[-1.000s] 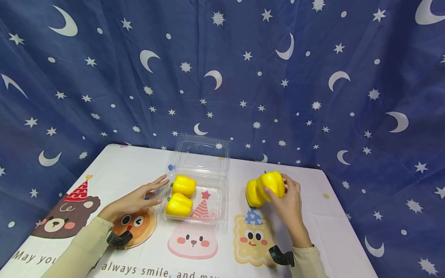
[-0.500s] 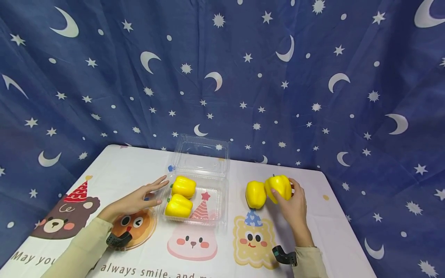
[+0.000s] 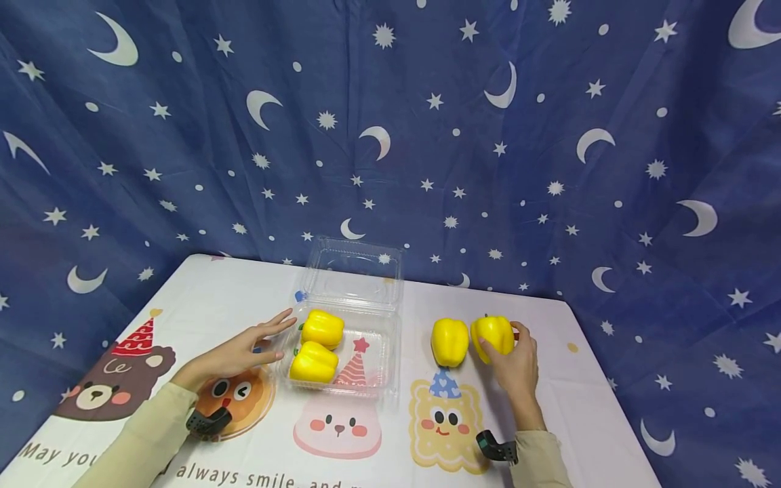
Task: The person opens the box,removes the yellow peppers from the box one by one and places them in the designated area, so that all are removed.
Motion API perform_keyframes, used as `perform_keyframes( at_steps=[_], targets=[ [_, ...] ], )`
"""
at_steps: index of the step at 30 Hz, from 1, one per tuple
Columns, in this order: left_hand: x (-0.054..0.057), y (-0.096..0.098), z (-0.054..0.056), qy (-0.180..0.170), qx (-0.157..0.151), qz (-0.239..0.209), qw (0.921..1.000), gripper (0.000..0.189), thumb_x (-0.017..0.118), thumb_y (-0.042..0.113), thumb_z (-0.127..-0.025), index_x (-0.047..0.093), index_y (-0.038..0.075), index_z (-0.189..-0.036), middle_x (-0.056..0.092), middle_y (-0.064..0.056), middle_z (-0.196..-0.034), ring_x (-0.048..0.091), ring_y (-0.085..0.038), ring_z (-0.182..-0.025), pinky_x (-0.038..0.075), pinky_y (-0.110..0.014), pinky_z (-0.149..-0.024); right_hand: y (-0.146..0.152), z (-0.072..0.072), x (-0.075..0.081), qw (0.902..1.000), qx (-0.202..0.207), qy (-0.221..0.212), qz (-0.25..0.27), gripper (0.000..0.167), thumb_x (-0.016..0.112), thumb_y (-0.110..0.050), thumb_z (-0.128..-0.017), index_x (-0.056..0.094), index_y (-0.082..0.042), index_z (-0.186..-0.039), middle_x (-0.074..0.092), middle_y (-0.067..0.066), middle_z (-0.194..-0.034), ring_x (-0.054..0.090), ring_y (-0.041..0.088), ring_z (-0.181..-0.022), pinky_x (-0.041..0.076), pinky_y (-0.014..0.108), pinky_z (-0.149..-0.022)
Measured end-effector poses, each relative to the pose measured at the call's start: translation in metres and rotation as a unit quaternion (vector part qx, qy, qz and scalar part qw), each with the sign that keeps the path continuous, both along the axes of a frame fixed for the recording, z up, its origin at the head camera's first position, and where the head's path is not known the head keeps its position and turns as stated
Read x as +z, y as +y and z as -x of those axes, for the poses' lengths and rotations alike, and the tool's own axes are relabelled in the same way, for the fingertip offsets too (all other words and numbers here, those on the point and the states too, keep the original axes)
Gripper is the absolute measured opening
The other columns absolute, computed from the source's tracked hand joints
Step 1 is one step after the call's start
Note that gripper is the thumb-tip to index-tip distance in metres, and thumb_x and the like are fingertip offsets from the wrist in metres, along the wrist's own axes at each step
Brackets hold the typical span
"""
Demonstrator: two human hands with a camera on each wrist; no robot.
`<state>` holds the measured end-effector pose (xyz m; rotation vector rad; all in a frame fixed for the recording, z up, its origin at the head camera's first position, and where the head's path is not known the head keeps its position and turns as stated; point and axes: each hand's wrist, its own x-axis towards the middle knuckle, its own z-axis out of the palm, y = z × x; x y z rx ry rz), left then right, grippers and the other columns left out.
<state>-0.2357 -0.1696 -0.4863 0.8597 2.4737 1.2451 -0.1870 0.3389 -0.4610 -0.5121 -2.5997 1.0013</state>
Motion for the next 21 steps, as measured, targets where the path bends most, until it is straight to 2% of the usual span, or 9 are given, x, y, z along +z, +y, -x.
perform_keyframes(
  at_steps=[2,9,18,21],
  targets=[
    [0.0,0.0,0.0,0.0,-0.001,-0.001,1.0,0.068,0.065,0.02,-0.099,0.035,0.003,-0.157,0.013,-0.019,-0.17,0.014,-0.051,-0.154,0.013,-0.075,-0.119,0.0,0.001,-0.004,0.9999,-0.006,-0.016,0.0,0.082,0.076,-0.036,-0.088,0.036,0.001,-0.149,0.047,0.03,-0.131,0.049,0.042,-0.108,0.042,0.049,-0.084],
    [0.001,0.001,-0.001,-0.002,-0.006,-0.011,0.9999,0.067,0.065,0.017,-0.099,0.034,0.0,-0.156,0.013,-0.021,-0.17,0.013,-0.05,-0.154,-0.003,-0.077,-0.118,0.0,0.003,-0.013,0.999,-0.014,-0.042,-0.001,0.082,0.073,-0.039,-0.09,0.033,0.001,-0.15,0.046,0.03,-0.128,0.048,0.044,-0.11,0.042,0.052,-0.086],
    [0.0,0.0,0.0,-0.003,-0.004,-0.01,0.9999,0.067,0.065,0.019,-0.099,0.035,0.001,-0.156,0.013,-0.02,-0.17,0.013,-0.05,-0.154,-0.003,-0.077,-0.118,0.0,0.006,-0.022,0.9985,-0.014,-0.052,-0.012,0.083,0.072,-0.044,-0.09,0.035,0.002,-0.149,0.047,0.029,-0.125,0.05,0.043,-0.108,0.045,0.051,-0.084],
    [-0.001,0.0,0.0,-0.002,-0.004,-0.008,1.0,0.067,0.065,0.019,-0.099,0.035,0.002,-0.156,0.013,-0.019,-0.17,0.013,-0.051,-0.154,0.002,-0.076,-0.119,0.0,0.007,-0.026,0.998,-0.019,-0.058,-0.016,0.083,0.071,-0.046,-0.091,0.034,0.0,-0.15,0.046,0.029,-0.127,0.051,0.043,-0.109,0.046,0.052,-0.084]
  ],
)
